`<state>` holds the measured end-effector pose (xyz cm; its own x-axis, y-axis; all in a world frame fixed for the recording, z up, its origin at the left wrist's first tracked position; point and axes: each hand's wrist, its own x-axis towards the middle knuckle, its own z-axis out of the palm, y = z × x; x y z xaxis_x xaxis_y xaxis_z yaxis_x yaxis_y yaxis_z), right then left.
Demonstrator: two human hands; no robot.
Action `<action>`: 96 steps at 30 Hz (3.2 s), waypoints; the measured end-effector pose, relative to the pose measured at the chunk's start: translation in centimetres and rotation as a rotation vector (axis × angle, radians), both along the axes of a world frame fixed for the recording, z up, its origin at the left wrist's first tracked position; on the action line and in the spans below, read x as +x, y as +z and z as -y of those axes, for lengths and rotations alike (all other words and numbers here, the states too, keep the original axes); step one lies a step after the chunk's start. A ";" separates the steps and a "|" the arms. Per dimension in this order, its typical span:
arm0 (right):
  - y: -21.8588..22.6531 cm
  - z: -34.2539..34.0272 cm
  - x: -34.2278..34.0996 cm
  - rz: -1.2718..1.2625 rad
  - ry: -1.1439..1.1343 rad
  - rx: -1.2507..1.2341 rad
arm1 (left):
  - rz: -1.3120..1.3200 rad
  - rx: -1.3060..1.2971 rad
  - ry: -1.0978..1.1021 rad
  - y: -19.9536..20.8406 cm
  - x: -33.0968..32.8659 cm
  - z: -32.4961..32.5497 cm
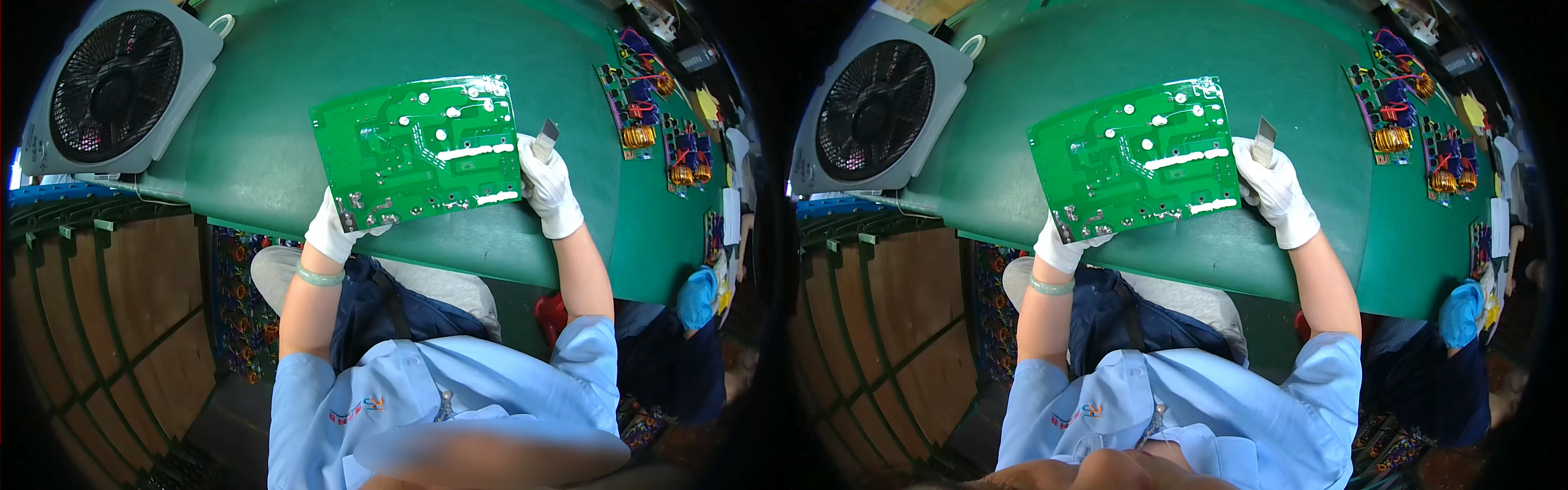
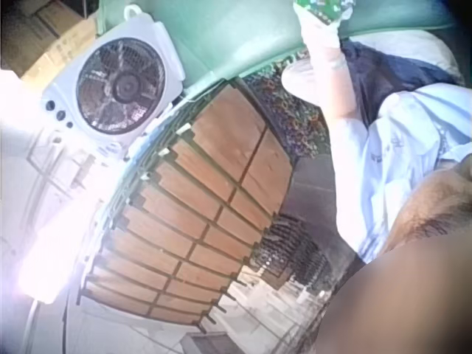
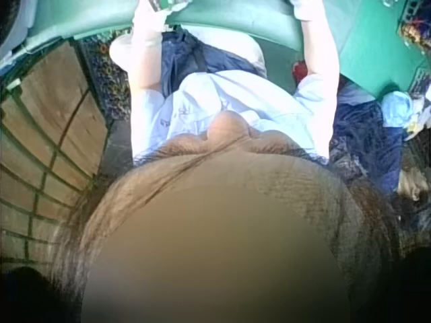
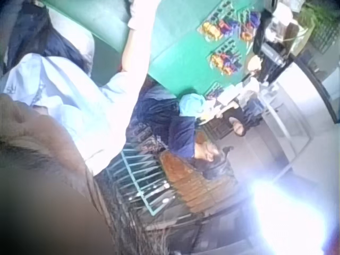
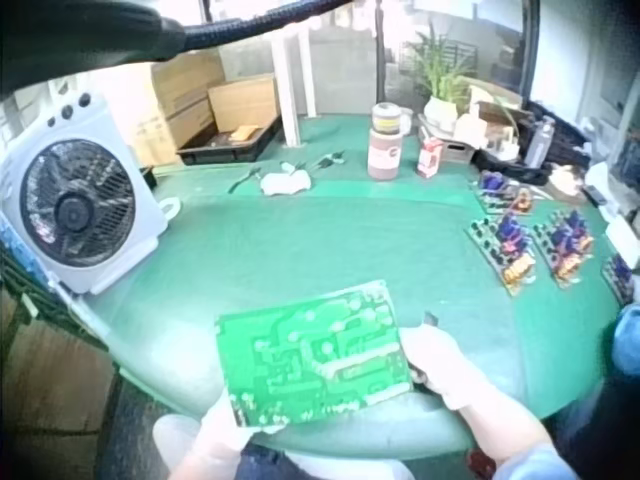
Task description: The person sits at a green workbench and repeatedly picks up green circuit boards. They use a small metal scraper to clean the surface of the boards, flipping them over to treat both sides. The person handles the boards one at a time, wiping them with a cloth and inspecting them before placing them back on the table.
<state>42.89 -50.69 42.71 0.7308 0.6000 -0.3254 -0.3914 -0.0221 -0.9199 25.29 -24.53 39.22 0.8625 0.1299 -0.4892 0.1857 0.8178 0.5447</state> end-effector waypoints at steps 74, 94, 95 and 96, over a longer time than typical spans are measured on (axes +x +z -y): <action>0.5 0.0 -0.1 0.028 0.136 0.026 | 0.473 1.875 -0.195 -0.3 -0.2 -0.5; 1.1 1.0 -0.3 0.106 0.224 0.070 | 0.343 0.101 0.030 -3.0 -3.7 -1.7; 1.1 1.1 -0.3 0.101 0.223 0.078 | 0.342 0.074 0.028 -3.0 -3.8 -1.7; 1.1 1.1 -0.3 0.099 0.226 0.076 | 0.340 0.056 0.027 -3.0 -3.8 -1.7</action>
<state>42.62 -51.75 43.83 0.6012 0.7719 -0.2070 -0.2928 -0.0282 -0.9558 21.52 -22.83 36.23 0.9709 0.1734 -0.1653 -0.0357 0.7870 0.6159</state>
